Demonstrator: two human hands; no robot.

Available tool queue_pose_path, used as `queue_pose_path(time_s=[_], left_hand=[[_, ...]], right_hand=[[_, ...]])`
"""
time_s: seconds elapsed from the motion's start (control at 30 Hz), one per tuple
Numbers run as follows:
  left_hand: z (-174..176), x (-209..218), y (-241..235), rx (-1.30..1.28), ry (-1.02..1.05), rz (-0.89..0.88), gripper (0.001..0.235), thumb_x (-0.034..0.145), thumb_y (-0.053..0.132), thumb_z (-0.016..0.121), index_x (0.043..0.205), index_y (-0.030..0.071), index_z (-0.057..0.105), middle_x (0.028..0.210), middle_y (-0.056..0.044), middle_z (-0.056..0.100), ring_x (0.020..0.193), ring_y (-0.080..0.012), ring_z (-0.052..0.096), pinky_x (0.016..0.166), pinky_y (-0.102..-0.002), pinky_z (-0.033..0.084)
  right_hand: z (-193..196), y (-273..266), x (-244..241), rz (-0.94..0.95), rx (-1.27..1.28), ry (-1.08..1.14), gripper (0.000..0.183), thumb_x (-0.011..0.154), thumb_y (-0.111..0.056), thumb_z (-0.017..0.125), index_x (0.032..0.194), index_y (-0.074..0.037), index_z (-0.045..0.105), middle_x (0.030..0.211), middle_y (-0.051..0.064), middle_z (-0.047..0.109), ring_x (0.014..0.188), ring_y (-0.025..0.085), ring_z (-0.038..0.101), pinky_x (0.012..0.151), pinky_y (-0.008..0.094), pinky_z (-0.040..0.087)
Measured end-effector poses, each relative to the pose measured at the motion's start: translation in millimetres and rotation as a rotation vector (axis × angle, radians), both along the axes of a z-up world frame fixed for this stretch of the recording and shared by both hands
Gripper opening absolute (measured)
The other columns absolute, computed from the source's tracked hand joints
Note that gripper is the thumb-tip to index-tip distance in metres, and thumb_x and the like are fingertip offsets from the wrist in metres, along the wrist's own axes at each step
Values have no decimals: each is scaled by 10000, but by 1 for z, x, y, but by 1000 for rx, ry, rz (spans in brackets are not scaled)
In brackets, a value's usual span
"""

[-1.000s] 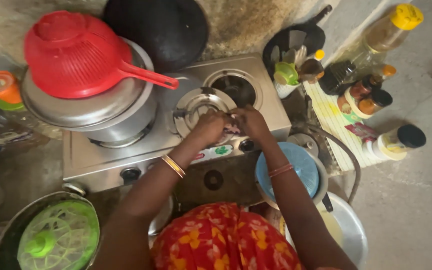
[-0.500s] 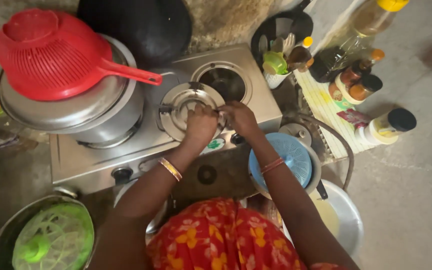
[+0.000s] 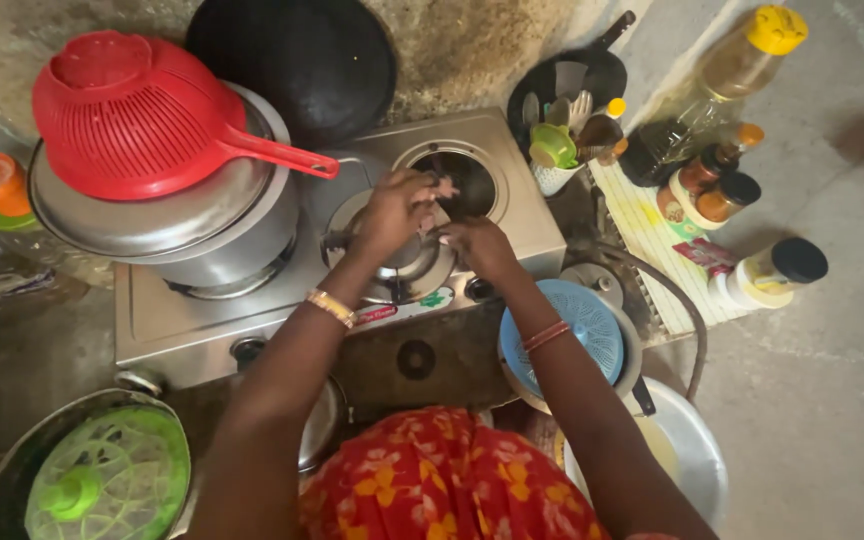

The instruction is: The recorder cleans the burner caps of a gas stove and then washes rice or grains.

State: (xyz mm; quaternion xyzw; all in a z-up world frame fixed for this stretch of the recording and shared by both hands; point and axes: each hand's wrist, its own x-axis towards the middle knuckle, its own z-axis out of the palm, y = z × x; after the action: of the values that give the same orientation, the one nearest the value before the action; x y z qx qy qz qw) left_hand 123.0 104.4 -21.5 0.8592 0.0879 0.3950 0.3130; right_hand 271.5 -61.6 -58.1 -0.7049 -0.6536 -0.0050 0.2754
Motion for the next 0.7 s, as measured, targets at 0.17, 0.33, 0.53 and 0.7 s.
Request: queue_pose_path(time_s=[0.17,0.33,0.53,0.7], left_hand=[[-37,37,22,400,318,-37,323,781,158,727,1097,202,778,1172,-32,725,1081,-293,615,968,-462,469],[-50,47,16,597,515,110,235,855,229,668,1062,187,772,1145,-53,704,1101,-300,602,953,-459,470],[-44,55,14,608,482,259,204,880,278,667,990,137,765,1066,-118,687,1098,-344,607,951,-491,471],[-16,27,9,-32,459,-190,341,784,110,732,1125,96,752,1093,-118,706,926,-280,715,783,-397,565]], right_hand=[[7,-1,-8,-23,35,8,214,916,-207,657,1089,-150,770,1059,134,739,948,377,656,862,470,512],[9,-4,-15,-94,106,53,193,938,-244,667,1071,-146,766,1000,138,732,936,373,664,833,473,521],[14,-1,-19,-199,64,52,191,918,-281,708,1036,-145,770,914,111,746,846,355,665,807,465,528],[15,2,-22,-194,88,35,191,915,-280,708,1055,-165,769,981,74,766,849,326,674,805,457,521]])
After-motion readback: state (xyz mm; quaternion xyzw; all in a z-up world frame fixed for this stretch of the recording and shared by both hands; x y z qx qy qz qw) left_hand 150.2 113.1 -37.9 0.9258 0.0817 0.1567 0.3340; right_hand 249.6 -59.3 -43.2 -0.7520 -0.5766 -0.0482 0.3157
